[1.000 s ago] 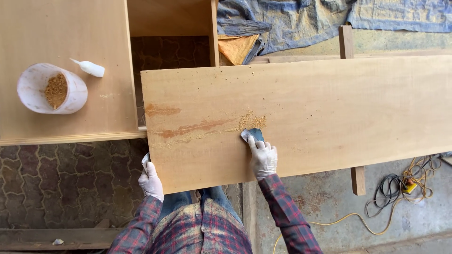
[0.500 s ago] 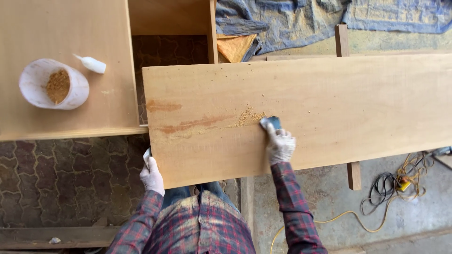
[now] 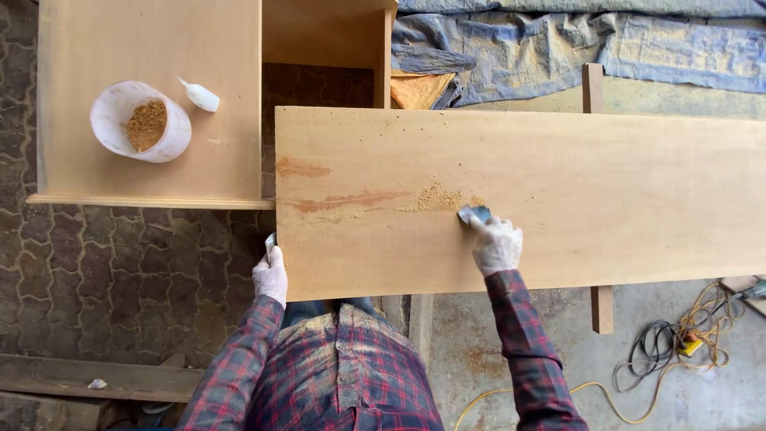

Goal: The person holds a wooden board steady with one hand and uses a small scraper to spread wood filler paste from a plastic container into a groove along the board's surface, working the paste along the groove and smoothing it across the wood.

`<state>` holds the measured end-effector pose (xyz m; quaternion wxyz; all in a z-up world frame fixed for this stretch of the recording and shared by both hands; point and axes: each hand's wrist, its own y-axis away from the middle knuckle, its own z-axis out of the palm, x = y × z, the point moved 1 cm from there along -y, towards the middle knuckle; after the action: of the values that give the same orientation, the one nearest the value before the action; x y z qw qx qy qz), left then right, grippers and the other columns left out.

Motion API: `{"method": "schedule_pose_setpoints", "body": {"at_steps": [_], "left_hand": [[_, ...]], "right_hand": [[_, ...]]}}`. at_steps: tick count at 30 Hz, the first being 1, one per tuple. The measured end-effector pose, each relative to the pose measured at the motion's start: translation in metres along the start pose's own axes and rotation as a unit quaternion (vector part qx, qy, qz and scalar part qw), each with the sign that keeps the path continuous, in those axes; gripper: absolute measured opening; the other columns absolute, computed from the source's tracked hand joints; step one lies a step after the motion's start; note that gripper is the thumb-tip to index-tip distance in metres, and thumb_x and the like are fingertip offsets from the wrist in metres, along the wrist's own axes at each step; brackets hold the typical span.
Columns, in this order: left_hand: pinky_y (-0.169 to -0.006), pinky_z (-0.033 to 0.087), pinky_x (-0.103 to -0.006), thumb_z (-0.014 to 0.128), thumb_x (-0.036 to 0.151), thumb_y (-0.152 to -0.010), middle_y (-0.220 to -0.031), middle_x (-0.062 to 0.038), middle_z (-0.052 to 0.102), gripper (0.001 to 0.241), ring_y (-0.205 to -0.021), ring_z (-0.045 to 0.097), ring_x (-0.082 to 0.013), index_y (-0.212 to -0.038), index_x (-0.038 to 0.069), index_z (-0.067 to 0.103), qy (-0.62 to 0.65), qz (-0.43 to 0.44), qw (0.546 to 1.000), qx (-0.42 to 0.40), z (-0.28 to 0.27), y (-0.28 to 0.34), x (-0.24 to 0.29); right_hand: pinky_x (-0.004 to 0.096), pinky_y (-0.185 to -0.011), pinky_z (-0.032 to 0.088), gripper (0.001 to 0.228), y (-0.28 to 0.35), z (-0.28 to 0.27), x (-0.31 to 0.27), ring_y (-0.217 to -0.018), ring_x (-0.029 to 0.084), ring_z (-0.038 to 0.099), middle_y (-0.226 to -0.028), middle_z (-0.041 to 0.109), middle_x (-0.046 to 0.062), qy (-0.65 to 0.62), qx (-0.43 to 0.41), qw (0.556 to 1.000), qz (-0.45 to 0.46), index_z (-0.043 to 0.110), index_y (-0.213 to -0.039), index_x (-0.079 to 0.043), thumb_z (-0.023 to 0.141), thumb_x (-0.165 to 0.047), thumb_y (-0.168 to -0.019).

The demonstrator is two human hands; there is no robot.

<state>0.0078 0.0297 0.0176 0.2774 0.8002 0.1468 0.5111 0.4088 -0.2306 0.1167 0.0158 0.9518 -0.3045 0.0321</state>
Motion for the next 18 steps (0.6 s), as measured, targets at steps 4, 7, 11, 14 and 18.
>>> {"method": "schedule_pose_setpoints", "body": {"at_steps": [4, 7, 11, 14, 18], "left_hand": [[-0.086, 0.051, -0.0330, 0.055, 0.040, -0.104, -0.110, -0.008, 0.074, 0.048, -0.095, 0.065, -0.0162, -0.125, -0.001, 0.069, 0.061, 0.021, 0.998, -0.007, 0.007, 0.002, -0.001], [-0.086, 0.051, -0.0332, 0.056, 0.038, -0.104, -0.109, -0.009, 0.073, 0.046, -0.096, 0.066, -0.0170, -0.127, -0.001, 0.067, -0.017, 0.008, 0.999, 0.028, 0.002, 0.006, 0.012], [-0.086, 0.051, -0.0330, 0.053, 0.035, -0.107, -0.109, -0.009, 0.074, 0.044, -0.095, 0.066, -0.0170, -0.126, -0.001, 0.068, 0.016, 0.019, 1.000, 0.012, 0.006, 0.008, 0.010], [-0.086, 0.051, -0.0326, 0.052, 0.035, -0.107, -0.109, -0.008, 0.074, 0.044, -0.095, 0.066, -0.0163, -0.126, -0.001, 0.068, 0.042, 0.018, 0.999, 0.021, 0.009, 0.011, 0.006], [-0.086, 0.051, -0.0309, 0.054, 0.035, -0.105, -0.111, -0.005, 0.073, 0.044, -0.096, 0.065, -0.0127, -0.129, 0.000, 0.066, 0.061, 0.027, 0.997, 0.029, 0.011, -0.001, -0.006]], "right_hand": [[0.043, -0.067, 0.046, 0.058, -0.033, -0.003, -0.010, -0.077, 0.027, 0.062, -0.086, 0.064, 0.008, -0.080, 0.078, 0.993, 0.023, 0.067, -0.133, -0.032, 0.064, 0.000, -0.084], [0.039, -0.072, 0.047, 0.055, -0.020, 0.016, -0.018, -0.088, 0.027, 0.063, -0.097, 0.065, 0.006, -0.067, 0.098, 0.993, -0.015, 0.067, -0.132, -0.020, 0.060, 0.005, -0.083], [0.043, -0.066, 0.047, 0.049, -0.010, -0.012, 0.006, -0.080, 0.028, 0.064, -0.088, 0.066, 0.005, -0.013, 0.081, 0.995, -0.054, 0.070, -0.119, -0.023, 0.063, 0.001, -0.077], [0.041, -0.061, 0.049, 0.046, -0.021, 0.025, 0.020, -0.074, 0.026, 0.064, -0.085, 0.068, 0.007, -0.059, 0.078, 0.995, 0.015, 0.070, -0.121, -0.026, 0.062, 0.003, -0.086], [0.035, -0.056, 0.054, 0.035, -0.009, 0.071, -0.017, -0.072, 0.025, 0.066, -0.089, 0.069, 0.013, -0.103, 0.137, 0.981, 0.094, 0.070, -0.132, -0.012, 0.064, -0.003, -0.098]]}}
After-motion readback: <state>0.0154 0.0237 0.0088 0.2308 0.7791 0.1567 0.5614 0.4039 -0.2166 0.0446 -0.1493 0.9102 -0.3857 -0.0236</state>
